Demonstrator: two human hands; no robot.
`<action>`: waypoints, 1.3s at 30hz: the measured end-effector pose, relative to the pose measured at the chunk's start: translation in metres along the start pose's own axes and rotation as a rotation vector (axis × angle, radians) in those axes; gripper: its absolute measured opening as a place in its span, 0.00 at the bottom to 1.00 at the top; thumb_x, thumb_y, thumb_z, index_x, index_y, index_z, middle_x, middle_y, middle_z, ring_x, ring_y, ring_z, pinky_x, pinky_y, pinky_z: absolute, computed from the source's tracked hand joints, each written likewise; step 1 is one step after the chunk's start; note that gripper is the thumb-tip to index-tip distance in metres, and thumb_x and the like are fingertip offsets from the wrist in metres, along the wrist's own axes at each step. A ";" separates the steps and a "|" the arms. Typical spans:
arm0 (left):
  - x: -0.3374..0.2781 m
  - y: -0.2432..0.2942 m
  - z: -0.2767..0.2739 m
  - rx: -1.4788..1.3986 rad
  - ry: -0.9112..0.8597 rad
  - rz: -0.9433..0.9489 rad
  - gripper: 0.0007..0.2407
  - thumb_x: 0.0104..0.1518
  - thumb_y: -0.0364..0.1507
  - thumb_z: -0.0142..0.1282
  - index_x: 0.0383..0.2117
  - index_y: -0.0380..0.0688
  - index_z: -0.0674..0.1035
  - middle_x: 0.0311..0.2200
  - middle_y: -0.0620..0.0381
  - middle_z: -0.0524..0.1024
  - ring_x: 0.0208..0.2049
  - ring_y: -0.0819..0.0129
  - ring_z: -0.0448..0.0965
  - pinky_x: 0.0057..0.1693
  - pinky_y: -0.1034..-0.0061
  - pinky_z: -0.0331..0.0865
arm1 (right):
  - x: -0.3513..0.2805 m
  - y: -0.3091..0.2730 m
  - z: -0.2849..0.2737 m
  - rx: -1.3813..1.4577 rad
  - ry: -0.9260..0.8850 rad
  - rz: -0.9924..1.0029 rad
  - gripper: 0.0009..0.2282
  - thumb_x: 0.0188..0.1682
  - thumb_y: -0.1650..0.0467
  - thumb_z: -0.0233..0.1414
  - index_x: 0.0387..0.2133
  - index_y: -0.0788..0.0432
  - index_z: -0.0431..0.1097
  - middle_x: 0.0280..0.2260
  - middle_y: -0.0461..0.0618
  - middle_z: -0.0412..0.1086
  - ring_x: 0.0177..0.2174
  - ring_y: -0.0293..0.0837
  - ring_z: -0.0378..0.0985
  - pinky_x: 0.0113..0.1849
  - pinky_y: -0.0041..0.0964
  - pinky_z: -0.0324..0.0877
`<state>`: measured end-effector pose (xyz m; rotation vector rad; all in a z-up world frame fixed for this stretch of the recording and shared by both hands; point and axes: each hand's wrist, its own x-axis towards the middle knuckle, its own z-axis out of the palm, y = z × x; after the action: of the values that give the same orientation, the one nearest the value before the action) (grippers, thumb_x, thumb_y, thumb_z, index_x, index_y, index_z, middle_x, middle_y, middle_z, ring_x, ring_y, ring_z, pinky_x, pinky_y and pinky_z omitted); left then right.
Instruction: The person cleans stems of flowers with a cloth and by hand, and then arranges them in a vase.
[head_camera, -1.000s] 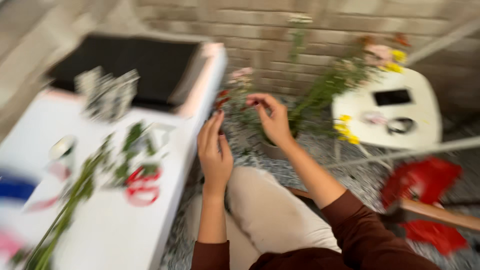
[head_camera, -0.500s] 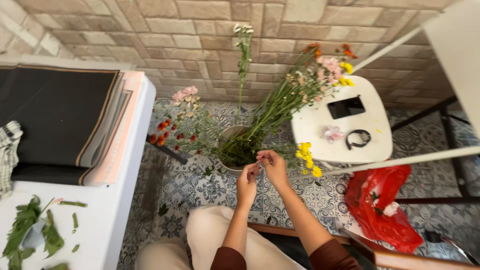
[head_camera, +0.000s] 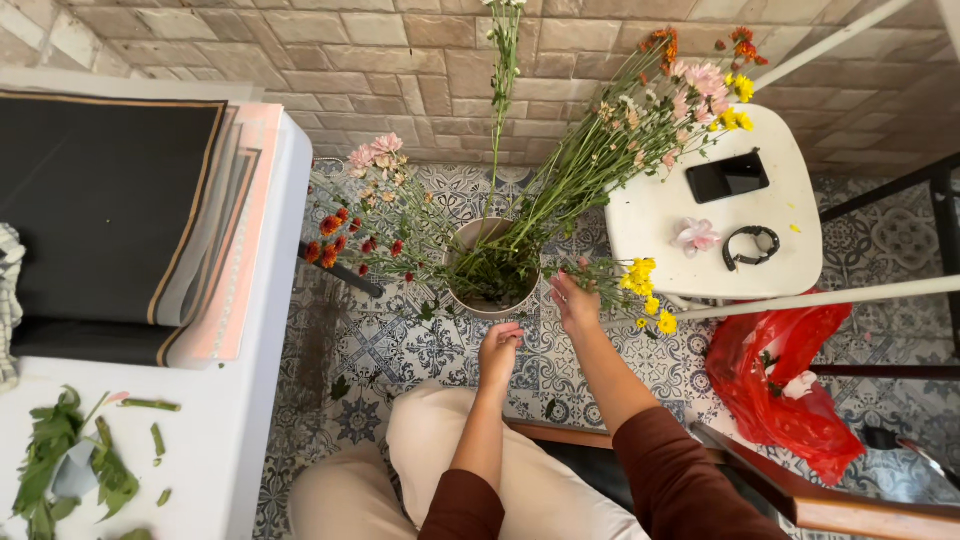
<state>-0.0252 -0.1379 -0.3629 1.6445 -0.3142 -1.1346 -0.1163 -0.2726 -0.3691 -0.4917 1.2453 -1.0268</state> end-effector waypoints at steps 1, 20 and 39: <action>0.004 -0.005 0.001 0.079 0.011 0.032 0.10 0.45 0.21 0.48 0.32 0.51 0.77 0.27 0.61 0.79 0.25 0.78 0.78 0.33 0.87 0.67 | 0.007 -0.001 0.001 -0.032 -0.025 -0.039 0.19 0.44 0.74 0.52 0.49 0.55 0.58 0.36 0.48 0.67 0.36 0.43 0.74 0.41 0.38 0.69; -0.042 0.008 0.016 -0.414 0.154 0.163 0.13 0.40 0.17 0.44 0.29 0.43 0.78 0.25 0.54 0.77 0.24 0.76 0.75 0.33 0.87 0.68 | 0.026 -0.065 0.042 -0.953 -0.086 -1.120 0.07 0.44 0.66 0.60 0.26 0.57 0.74 0.19 0.54 0.69 0.29 0.55 0.74 0.28 0.43 0.67; -0.097 0.162 -0.006 -0.055 -0.018 0.278 0.19 0.49 0.19 0.42 0.51 0.41 0.64 0.48 0.50 0.66 0.45 0.59 0.68 0.50 0.69 0.63 | -0.021 -0.102 0.064 -0.993 -0.340 -1.369 0.07 0.47 0.74 0.53 0.21 0.68 0.72 0.22 0.58 0.70 0.23 0.51 0.73 0.25 0.44 0.62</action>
<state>-0.0179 -0.1329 -0.1739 1.4899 -0.5023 -0.9405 -0.0932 -0.3184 -0.2584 -2.3981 0.9405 -1.2174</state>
